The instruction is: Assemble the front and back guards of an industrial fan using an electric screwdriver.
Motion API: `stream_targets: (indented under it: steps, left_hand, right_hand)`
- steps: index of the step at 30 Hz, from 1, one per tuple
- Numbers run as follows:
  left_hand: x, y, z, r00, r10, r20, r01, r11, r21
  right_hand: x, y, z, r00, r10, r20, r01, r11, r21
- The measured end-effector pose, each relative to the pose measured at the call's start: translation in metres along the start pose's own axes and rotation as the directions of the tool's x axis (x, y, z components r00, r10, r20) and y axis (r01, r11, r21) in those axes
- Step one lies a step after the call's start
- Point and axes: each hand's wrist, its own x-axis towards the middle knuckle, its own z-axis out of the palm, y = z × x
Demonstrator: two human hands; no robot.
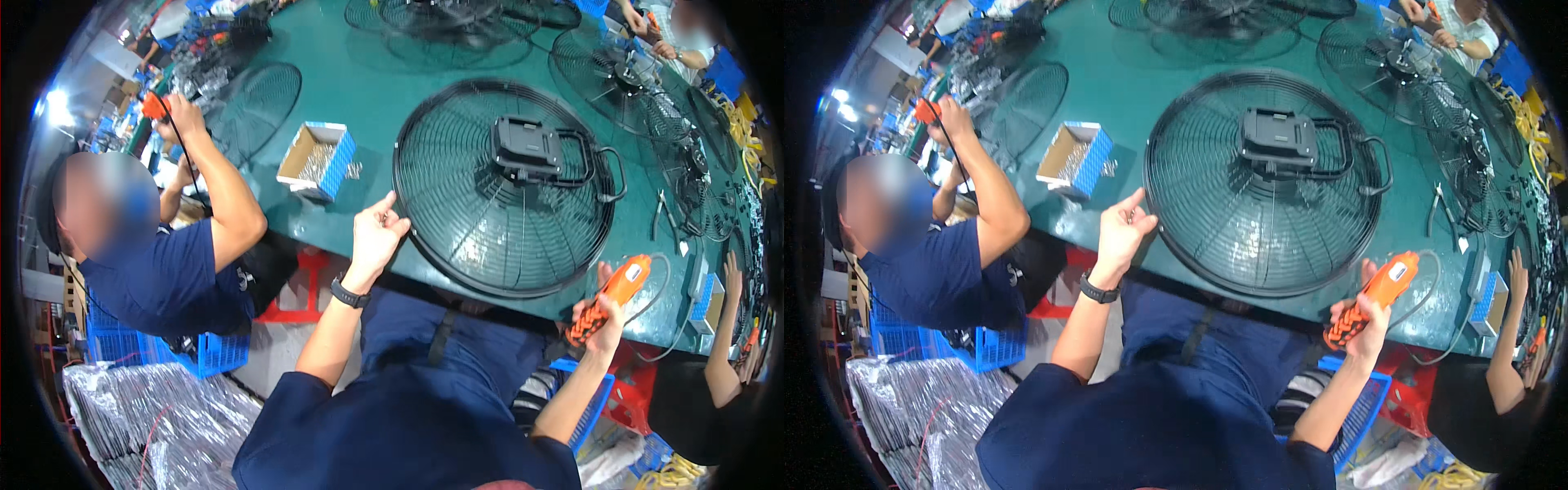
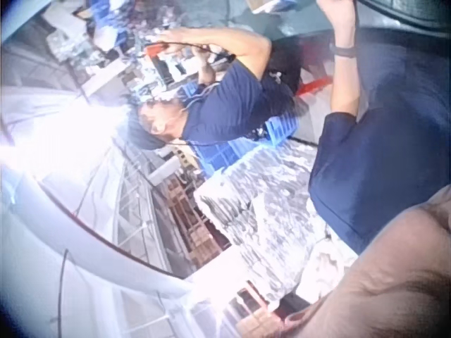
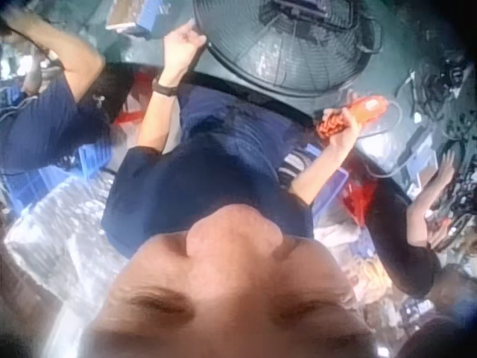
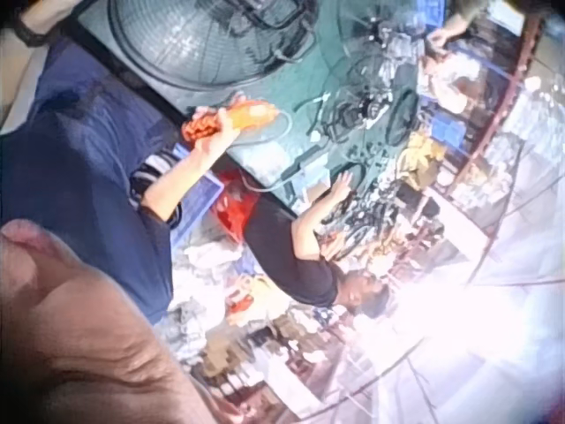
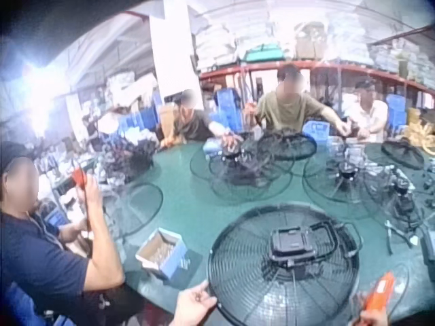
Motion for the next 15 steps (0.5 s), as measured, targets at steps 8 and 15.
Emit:
stream_targets:
  steps: [8,15]
  left_hand:
    - [-0.035,-0.003,0.002,0.999,-0.032,0.019,0.033,0.999,-0.022]
    - [-0.035,0.007,0.001,0.993,-0.053,0.105,0.045,0.996,0.077]
  right_hand:
    - [0.044,-0.025,-0.011,0.997,0.017,0.081,-0.020,0.999,0.035]
    - [0.076,-0.017,0.001,0.992,0.091,0.091,-0.103,0.986,0.132]
